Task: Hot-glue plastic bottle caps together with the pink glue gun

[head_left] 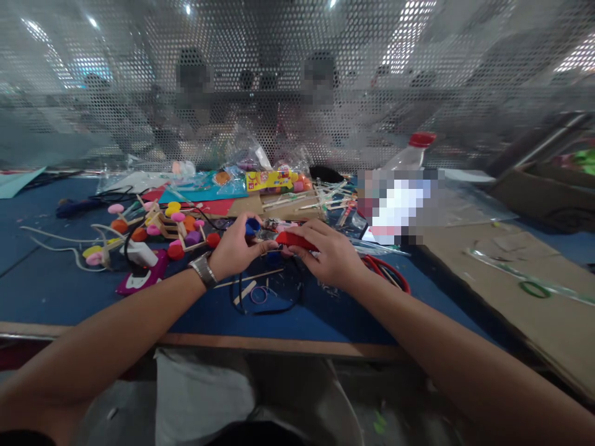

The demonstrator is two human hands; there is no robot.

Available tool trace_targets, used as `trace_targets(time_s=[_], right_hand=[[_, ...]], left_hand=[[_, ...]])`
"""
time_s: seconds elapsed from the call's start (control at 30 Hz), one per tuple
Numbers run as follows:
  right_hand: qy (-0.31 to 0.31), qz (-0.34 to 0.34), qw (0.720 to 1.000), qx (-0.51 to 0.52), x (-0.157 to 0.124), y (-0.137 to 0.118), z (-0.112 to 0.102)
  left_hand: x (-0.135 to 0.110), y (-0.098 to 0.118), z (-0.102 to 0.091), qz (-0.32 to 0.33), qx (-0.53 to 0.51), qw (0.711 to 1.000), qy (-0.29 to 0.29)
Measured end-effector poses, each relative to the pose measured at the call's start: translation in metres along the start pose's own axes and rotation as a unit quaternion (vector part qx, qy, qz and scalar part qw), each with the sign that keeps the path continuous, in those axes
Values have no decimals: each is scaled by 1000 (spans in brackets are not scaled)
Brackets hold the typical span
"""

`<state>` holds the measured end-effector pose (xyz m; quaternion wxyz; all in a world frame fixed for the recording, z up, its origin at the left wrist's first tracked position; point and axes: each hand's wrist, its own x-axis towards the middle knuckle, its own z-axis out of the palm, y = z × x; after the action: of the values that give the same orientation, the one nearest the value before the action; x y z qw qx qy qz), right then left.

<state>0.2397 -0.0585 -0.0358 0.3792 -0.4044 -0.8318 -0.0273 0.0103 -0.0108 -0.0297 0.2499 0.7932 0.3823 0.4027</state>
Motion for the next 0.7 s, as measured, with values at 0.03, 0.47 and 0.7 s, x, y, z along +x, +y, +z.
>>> trace_targets(time_s=[0.03, 0.47, 0.7], right_hand=[[0, 0, 1000, 3, 0, 0, 0], [-3, -4, 1000, 18, 1, -2, -2], [4, 4, 1000, 18, 1, 0, 0]], left_hand=[[0, 0, 0, 12, 3, 1000, 7], [0, 2, -1, 22, 19, 999, 12], [-1, 6, 1, 11, 2, 1000, 14]])
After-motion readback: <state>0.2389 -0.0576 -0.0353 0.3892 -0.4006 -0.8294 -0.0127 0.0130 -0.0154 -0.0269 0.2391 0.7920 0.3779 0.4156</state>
